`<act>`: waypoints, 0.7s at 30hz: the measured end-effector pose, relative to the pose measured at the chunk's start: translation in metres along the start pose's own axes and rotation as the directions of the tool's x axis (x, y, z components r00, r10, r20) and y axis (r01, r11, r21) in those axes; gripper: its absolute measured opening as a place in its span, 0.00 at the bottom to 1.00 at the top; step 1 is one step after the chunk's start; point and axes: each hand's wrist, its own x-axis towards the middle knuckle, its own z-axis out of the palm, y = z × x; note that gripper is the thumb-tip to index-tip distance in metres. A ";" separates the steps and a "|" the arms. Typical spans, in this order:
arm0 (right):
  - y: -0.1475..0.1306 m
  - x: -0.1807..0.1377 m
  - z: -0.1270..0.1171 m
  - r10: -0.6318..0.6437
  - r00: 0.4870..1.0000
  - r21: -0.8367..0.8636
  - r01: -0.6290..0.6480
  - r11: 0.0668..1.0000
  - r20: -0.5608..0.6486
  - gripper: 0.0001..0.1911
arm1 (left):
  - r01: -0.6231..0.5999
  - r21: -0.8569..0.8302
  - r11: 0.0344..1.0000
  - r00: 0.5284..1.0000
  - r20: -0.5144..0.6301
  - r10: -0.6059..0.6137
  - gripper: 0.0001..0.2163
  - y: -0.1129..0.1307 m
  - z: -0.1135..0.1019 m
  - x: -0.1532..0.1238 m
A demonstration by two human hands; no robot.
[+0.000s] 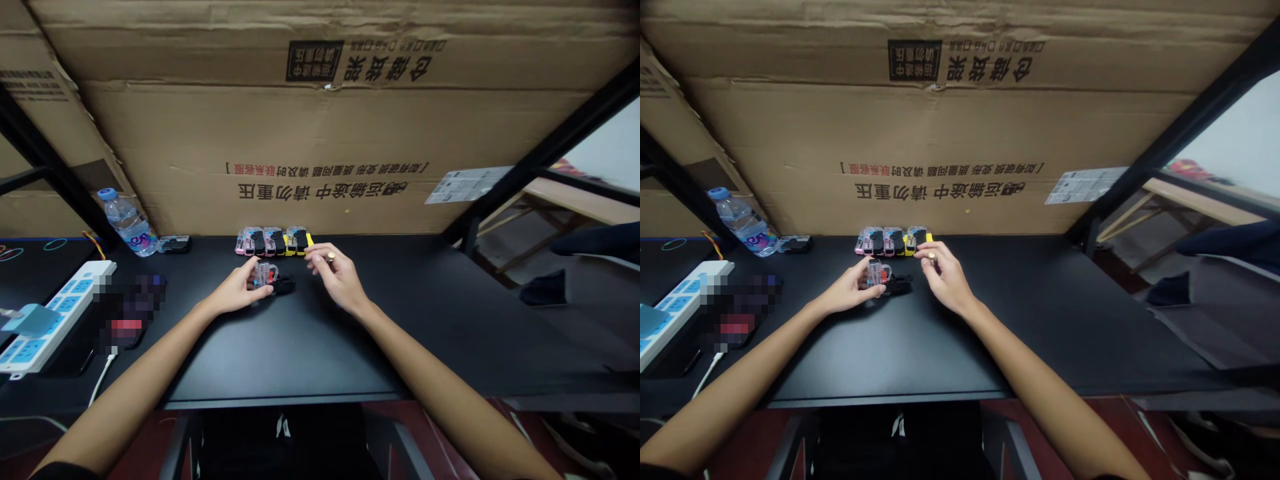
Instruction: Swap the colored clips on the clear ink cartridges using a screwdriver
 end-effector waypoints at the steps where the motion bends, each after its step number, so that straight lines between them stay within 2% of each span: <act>1: -0.004 -0.001 0.000 -0.041 0.999 -0.022 0.042 0.999 0.036 0.13 | 0.005 -0.008 1.000 1.000 0.009 -0.004 0.25 0.001 0.001 -0.001; 4: -0.012 -0.005 0.005 -0.119 0.972 -0.075 0.136 0.988 0.202 0.07 | -0.013 -0.009 1.000 1.000 0.013 0.013 0.23 0.007 0.003 -0.002; 8: -0.006 -0.011 0.015 -0.112 0.914 -0.064 0.149 0.987 0.390 0.05 | -0.046 -0.025 0.999 0.999 0.014 0.047 0.18 0.013 0.005 -0.002; 13: 0.004 -0.014 0.022 -0.120 0.918 -0.010 0.133 0.991 0.378 0.05 | -0.055 -0.032 0.998 0.998 0.007 0.055 0.18 0.013 0.005 0.001; 18: 0.002 -0.013 0.023 -0.117 0.922 0.000 0.126 0.992 0.369 0.05 | -0.046 0.032 0.998 0.999 -0.019 0.047 0.16 0.017 0.003 0.001; 21: 0.002 -0.013 0.024 -0.107 0.925 0.002 0.114 0.993 0.364 0.06 | -0.041 0.015 0.999 0.999 -0.015 0.041 0.16 0.017 0.003 0.000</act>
